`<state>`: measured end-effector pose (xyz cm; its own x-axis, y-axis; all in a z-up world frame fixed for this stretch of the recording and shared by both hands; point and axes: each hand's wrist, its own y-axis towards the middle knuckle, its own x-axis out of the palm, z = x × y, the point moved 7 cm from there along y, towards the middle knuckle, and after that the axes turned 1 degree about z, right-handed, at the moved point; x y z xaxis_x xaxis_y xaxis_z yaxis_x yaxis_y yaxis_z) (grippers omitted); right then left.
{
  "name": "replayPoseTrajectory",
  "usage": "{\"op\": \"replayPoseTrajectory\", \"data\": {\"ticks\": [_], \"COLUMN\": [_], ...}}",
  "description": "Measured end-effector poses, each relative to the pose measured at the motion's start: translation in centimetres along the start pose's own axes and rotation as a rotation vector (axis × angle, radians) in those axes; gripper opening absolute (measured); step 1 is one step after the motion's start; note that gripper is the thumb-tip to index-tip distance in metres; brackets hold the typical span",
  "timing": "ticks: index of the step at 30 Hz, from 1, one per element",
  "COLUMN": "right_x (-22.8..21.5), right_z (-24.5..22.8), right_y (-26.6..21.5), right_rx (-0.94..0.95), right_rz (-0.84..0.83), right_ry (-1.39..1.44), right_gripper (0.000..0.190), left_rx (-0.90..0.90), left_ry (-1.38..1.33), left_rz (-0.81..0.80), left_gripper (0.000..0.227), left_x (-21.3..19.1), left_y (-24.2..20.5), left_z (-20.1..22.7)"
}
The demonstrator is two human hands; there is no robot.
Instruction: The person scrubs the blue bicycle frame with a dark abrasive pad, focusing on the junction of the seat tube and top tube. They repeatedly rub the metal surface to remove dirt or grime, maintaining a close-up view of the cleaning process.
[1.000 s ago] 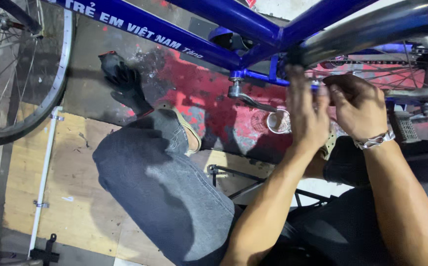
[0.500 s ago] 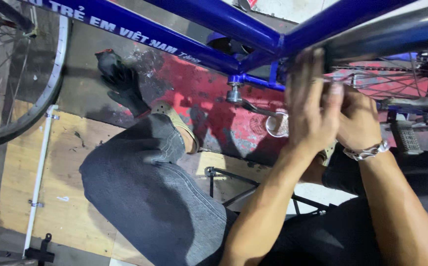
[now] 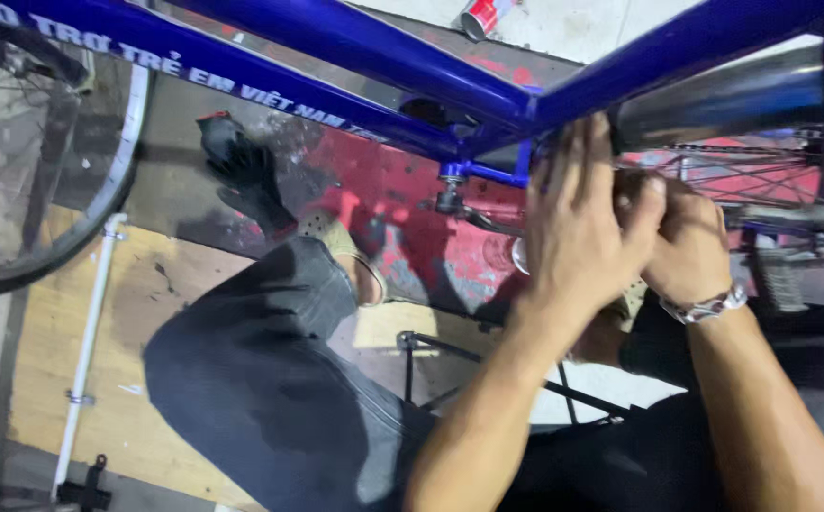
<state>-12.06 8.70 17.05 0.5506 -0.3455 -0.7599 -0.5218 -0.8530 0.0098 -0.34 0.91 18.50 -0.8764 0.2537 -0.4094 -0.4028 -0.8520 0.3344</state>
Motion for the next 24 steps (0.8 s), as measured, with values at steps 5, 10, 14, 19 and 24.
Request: {"op": "replayPoseTrajectory", "data": {"ticks": [5,10,14,19,24], "right_x": [-1.2,-0.8,-1.3,-1.0,-1.3], "right_z": [-0.4,-1.6,-2.2,-2.2,-3.1], "right_y": [-0.5,0.2,0.1,0.4,1.1], "right_rx": [-0.137,-0.133,-0.144,-0.091,-0.115], "right_rz": [0.177,0.249,0.3,0.336,0.351], "right_ry": [0.52,0.357,0.244,0.237,0.227], "right_gripper": [0.017,0.014,0.018,0.021,0.021], "left_rx": [0.063,0.102,0.115,0.078,0.156], "left_ry": [0.057,0.125,0.121,0.121,0.238], "left_rz": [-0.246,-0.409,-0.364,-0.348,-0.33], "left_gripper": [0.078,0.087,0.089,0.075,0.077], "left_x": [0.1,-0.6,-0.7,-0.1,-0.2], "left_y": [0.8,2.0,1.6,2.8,2.5], "left_z": [-0.9,-1.5,-0.3,-0.6,0.4]}}
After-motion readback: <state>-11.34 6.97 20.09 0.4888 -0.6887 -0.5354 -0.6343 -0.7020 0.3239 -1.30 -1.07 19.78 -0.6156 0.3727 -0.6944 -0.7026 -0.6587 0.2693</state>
